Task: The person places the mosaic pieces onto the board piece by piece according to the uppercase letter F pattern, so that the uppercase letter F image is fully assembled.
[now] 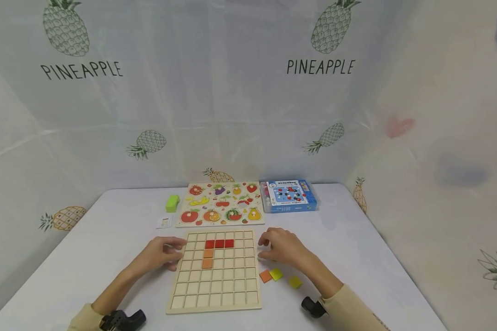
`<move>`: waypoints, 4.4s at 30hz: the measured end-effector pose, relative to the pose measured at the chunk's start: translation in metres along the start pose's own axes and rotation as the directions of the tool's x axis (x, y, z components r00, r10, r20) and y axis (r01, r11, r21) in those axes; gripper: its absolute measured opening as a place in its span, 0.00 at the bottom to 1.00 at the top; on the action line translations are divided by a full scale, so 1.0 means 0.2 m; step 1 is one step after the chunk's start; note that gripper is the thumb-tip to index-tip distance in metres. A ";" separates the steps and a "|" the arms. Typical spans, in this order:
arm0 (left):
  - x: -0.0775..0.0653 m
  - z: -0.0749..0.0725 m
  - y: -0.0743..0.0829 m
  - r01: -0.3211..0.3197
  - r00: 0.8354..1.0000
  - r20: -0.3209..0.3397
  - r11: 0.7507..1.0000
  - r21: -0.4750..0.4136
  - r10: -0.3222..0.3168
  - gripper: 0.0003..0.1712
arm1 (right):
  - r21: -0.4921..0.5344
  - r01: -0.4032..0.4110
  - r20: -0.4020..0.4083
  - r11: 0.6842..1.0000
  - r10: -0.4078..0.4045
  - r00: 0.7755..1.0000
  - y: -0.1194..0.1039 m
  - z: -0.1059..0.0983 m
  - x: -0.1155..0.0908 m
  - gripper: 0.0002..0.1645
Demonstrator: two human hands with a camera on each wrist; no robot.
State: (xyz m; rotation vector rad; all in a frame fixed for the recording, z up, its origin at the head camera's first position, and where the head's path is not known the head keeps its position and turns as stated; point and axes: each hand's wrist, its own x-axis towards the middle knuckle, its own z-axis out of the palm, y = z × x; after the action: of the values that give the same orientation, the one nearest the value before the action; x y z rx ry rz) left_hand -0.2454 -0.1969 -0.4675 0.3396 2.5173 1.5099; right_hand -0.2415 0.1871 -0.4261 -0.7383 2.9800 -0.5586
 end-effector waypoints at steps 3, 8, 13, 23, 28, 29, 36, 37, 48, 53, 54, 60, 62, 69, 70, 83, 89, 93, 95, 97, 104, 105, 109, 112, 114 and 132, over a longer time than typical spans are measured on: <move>0.00 0.00 0.00 -0.001 1.000 0.001 1.000 0.000 0.001 0.24 | -0.005 -0.030 -0.016 1.000 0.030 0.999 0.04 0.00 -0.03 0.15; 0.01 0.00 -0.01 0.005 1.000 0.004 1.000 -0.006 -0.004 0.24 | -0.018 -0.054 -0.031 0.998 0.054 0.998 0.09 0.00 -0.06 0.15; 0.01 0.00 -0.01 0.000 1.000 0.007 1.000 -0.006 0.000 0.24 | -0.035 -0.038 -0.028 0.999 0.037 0.999 0.12 0.00 -0.08 0.13; 0.01 0.00 0.00 -0.001 1.000 0.009 1.000 -0.001 0.001 0.24 | -0.034 0.018 -0.015 0.999 -0.018 1.000 0.16 0.00 -0.11 0.10; 0.00 0.00 0.00 -0.003 1.000 0.008 1.000 -0.003 0.003 0.24 | -0.030 0.013 -0.012 0.999 -0.014 1.000 0.18 0.00 -0.11 0.10; 0.00 0.00 0.00 -0.006 1.000 0.009 1.000 -0.004 0.006 0.24 | -0.028 0.014 -0.012 1.000 -0.014 1.000 0.18 0.00 -0.11 0.10; 0.00 0.00 0.01 -0.013 1.000 0.022 1.000 -0.005 0.013 0.23 | -0.015 -0.002 -0.002 1.000 0.002 1.000 0.18 0.01 -0.11 0.10; 0.00 0.00 0.01 -0.012 1.000 0.022 1.000 -0.004 0.013 0.23 | -0.016 -0.003 -0.001 1.000 0.003 1.000 0.18 0.01 -0.11 0.09; 0.00 -0.01 0.01 -0.014 1.000 0.014 1.000 -0.006 0.014 0.23 | -0.007 -0.007 -0.011 1.000 0.007 1.000 0.18 0.01 -0.12 0.09; 0.00 -0.01 0.00 -0.020 1.000 0.019 1.000 -0.003 0.020 0.23 | -0.009 -0.011 -0.012 1.000 0.011 1.000 0.17 0.00 -0.12 0.09; 0.00 -0.01 0.00 -0.020 1.000 0.019 1.000 -0.002 0.020 0.23 | -0.010 -0.012 -0.013 1.000 0.012 1.000 0.17 0.00 -0.12 0.09; 0.00 0.00 0.00 -0.014 1.000 0.014 1.000 -0.004 0.014 0.23 | -0.015 -0.001 -0.020 1.000 0.001 1.000 0.17 0.00 -0.12 0.09; 0.00 0.00 0.00 -0.015 1.000 0.013 1.000 -0.005 0.015 0.23 | -0.018 0.008 -0.026 1.000 -0.008 1.000 0.17 0.00 -0.12 0.09; 0.00 0.00 0.00 -0.016 1.000 0.010 1.000 -0.001 0.016 0.23 | -0.021 0.062 -0.040 0.998 -0.063 0.997 0.13 -0.01 -0.10 0.09; 0.00 0.00 0.00 -0.017 1.000 0.009 1.000 -0.001 0.017 0.23 | -0.021 0.066 -0.038 0.998 -0.066 0.997 0.12 -0.01 -0.09 0.09; 0.00 0.00 0.01 -0.008 1.000 0.011 1.000 -0.008 0.008 0.23 | -0.014 0.133 -0.010 0.991 -0.133 0.991 -0.05 -0.01 0.01 0.10; 0.00 0.00 0.01 -0.008 1.000 0.009 1.000 -0.005 0.008 0.23 | -0.009 0.158 0.008 0.987 -0.158 0.987 -0.14 0.00 0.05 0.11; 0.00 0.00 0.01 -0.007 1.000 0.007 1.000 0.001 0.007 0.24 | 0.005 0.167 0.031 0.986 -0.167 0.985 -0.20 0.03 0.09 0.13; 0.00 0.00 0.01 -0.005 1.000 0.007 1.000 0.001 0.005 0.24 | 0.006 0.176 0.039 0.984 -0.176 0.984 -0.23 0.04 0.10 0.13; 0.00 0.00 0.01 -0.002 1.000 0.005 1.000 0.002 0.002 0.24 | 0.006 0.189 0.048 0.982 -0.189 0.981 -0.26 0.06 0.12 0.14; 0.00 0.00 0.02 0.004 1.000 0.005 1.000 0.003 -0.004 0.24 | -0.007 0.261 0.067 0.965 -0.260 0.963 -0.37 0.11 0.15 0.13; 0.00 0.00 0.02 0.002 1.000 0.005 1.000 0.005 -0.002 0.24 | -0.011 0.266 0.072 0.964 -0.264 0.962 -0.38 0.12 0.16 0.13; 0.01 0.01 0.02 0.002 1.000 0.007 1.000 0.001 -0.002 0.24 | -0.020 0.282 0.090 0.959 -0.279 0.956 -0.43 0.14 0.17 0.14; 0.01 0.00 0.03 0.004 1.000 0.008 1.000 0.000 -0.004 0.23 | -0.010 0.298 0.100 0.954 -0.296 0.950 -0.45 0.16 0.18 0.14; 0.01 0.00 0.03 0.006 1.000 0.009 1.000 0.001 -0.006 0.23 | -0.009 0.308 0.107 0.951 -0.305 0.946 -0.47 0.18 0.18 0.13; 0.01 0.01 0.03 0.006 1.000 0.006 1.000 0.013 -0.006 0.23 | -0.064 0.328 0.106 0.942 -0.320 0.941 -0.53 0.25 0.18 0.13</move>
State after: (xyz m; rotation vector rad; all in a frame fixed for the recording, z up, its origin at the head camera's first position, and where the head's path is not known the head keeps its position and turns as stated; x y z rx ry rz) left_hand -0.2466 -0.1930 -0.4635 0.3371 2.5225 1.4890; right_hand -0.2218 0.0667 -0.4333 -1.2407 2.8230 -0.3989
